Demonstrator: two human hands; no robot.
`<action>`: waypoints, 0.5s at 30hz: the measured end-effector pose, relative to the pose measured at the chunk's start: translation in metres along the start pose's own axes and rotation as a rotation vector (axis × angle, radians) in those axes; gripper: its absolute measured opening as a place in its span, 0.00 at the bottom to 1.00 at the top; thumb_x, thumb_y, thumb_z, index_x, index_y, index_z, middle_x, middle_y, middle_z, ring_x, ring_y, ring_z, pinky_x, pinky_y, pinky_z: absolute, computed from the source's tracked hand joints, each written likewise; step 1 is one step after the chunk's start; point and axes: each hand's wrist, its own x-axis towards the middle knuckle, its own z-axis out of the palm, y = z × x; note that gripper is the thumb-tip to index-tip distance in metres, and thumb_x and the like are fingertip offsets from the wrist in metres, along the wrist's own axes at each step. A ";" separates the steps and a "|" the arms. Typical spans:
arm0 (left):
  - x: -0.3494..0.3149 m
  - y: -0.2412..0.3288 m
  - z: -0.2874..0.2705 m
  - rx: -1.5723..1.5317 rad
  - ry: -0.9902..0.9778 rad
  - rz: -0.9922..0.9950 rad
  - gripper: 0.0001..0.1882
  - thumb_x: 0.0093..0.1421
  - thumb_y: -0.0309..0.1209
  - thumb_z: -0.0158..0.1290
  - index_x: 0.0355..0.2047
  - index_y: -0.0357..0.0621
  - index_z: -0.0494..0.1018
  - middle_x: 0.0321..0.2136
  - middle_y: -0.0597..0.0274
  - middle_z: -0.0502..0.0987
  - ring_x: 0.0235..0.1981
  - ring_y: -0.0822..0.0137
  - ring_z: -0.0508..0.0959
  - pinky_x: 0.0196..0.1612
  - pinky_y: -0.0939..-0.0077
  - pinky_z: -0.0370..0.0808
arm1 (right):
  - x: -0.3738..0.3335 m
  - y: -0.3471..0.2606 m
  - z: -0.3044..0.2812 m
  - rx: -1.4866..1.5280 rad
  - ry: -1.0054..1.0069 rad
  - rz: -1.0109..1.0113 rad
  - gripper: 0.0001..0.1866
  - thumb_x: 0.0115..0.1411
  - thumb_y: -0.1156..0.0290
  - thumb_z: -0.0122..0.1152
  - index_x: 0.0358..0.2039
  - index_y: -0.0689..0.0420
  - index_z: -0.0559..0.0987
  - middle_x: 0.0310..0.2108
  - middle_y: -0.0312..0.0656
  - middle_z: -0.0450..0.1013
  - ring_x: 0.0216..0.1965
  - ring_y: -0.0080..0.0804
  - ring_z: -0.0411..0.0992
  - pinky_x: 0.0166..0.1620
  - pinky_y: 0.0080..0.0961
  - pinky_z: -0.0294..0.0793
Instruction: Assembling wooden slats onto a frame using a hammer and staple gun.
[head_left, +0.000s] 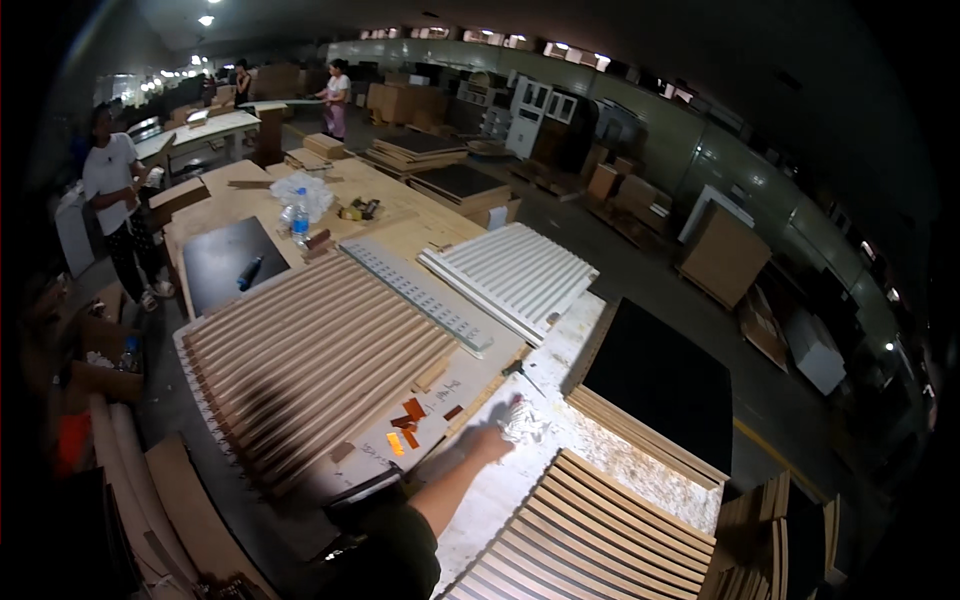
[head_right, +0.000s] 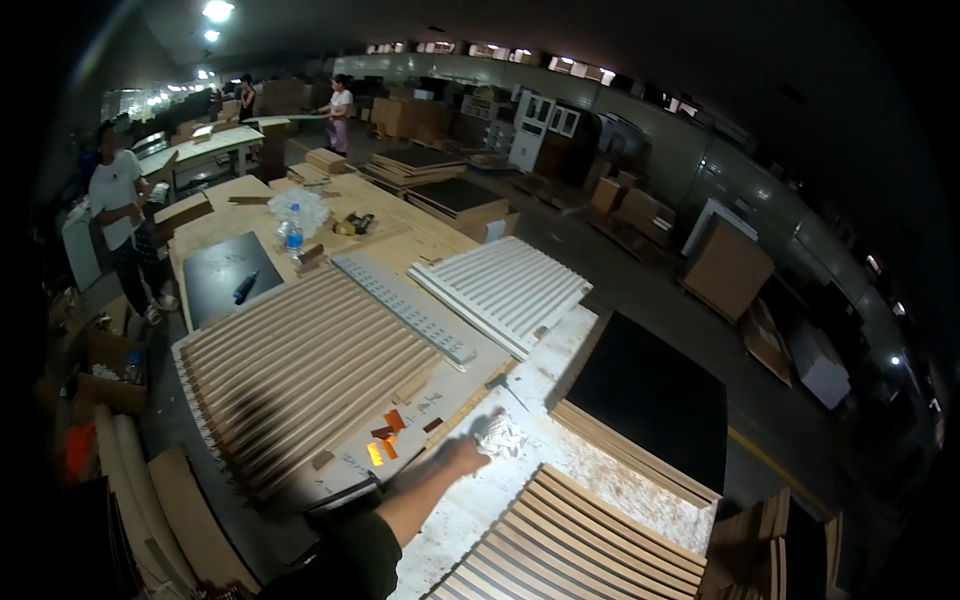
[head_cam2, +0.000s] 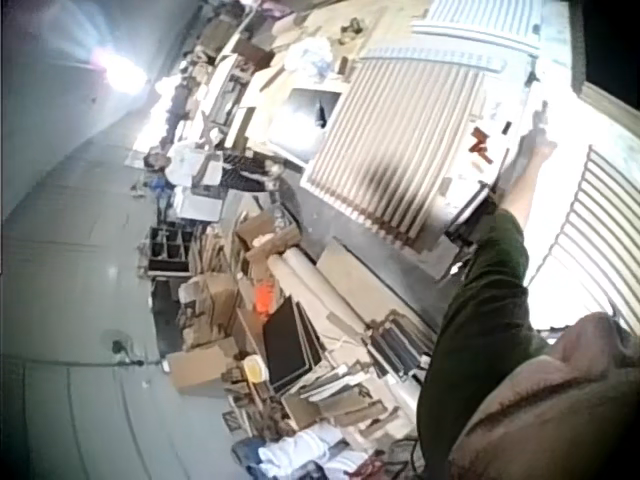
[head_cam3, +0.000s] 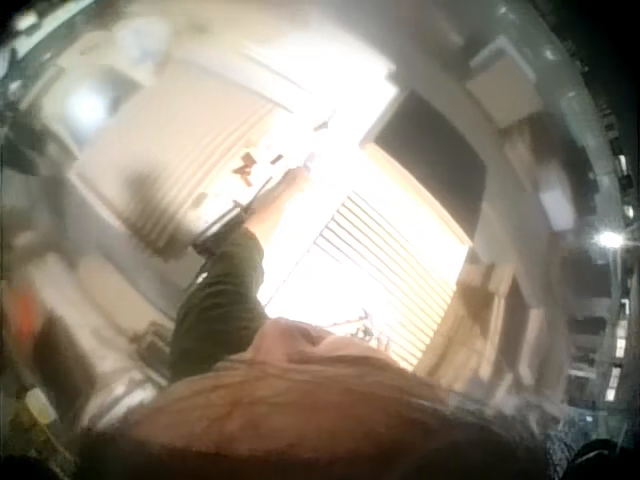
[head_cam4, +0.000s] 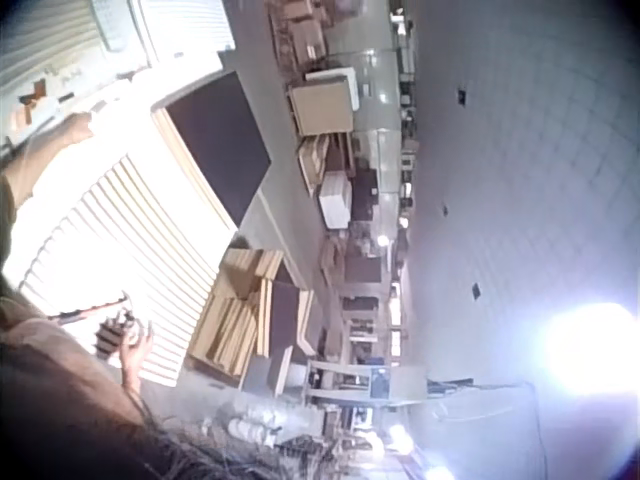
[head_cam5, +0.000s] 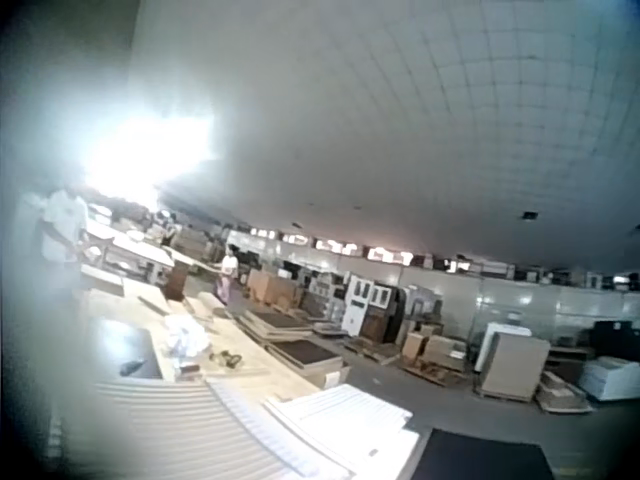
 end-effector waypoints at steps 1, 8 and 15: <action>0.001 -0.036 0.030 -0.479 -0.008 -0.016 0.20 0.46 0.40 0.58 0.32 0.35 0.73 0.19 0.54 0.76 0.20 0.64 0.76 0.23 0.69 0.72 | 0.010 0.003 0.007 0.043 -0.034 -0.062 0.22 0.55 0.63 0.53 0.52 0.51 0.70 0.48 0.57 0.62 0.50 0.50 0.60 0.51 0.41 0.62; -0.178 0.009 0.099 -0.609 0.077 0.404 0.25 0.41 0.31 0.61 0.41 0.39 0.70 0.31 0.55 0.77 0.33 0.67 0.77 0.38 0.70 0.72 | 0.046 0.021 0.142 0.310 -0.355 -0.211 0.24 0.56 0.69 0.44 0.56 0.50 0.66 0.35 0.55 0.66 0.34 0.45 0.65 0.39 0.38 0.66; -0.356 0.108 0.026 -0.074 -0.153 0.208 0.14 0.54 0.28 0.46 0.41 0.40 0.70 0.39 0.46 0.73 0.42 0.49 0.72 0.43 0.60 0.69 | 0.011 0.086 0.270 0.299 -0.588 -0.292 0.25 0.57 0.73 0.39 0.57 0.51 0.64 0.27 0.53 0.70 0.26 0.40 0.69 0.33 0.35 0.70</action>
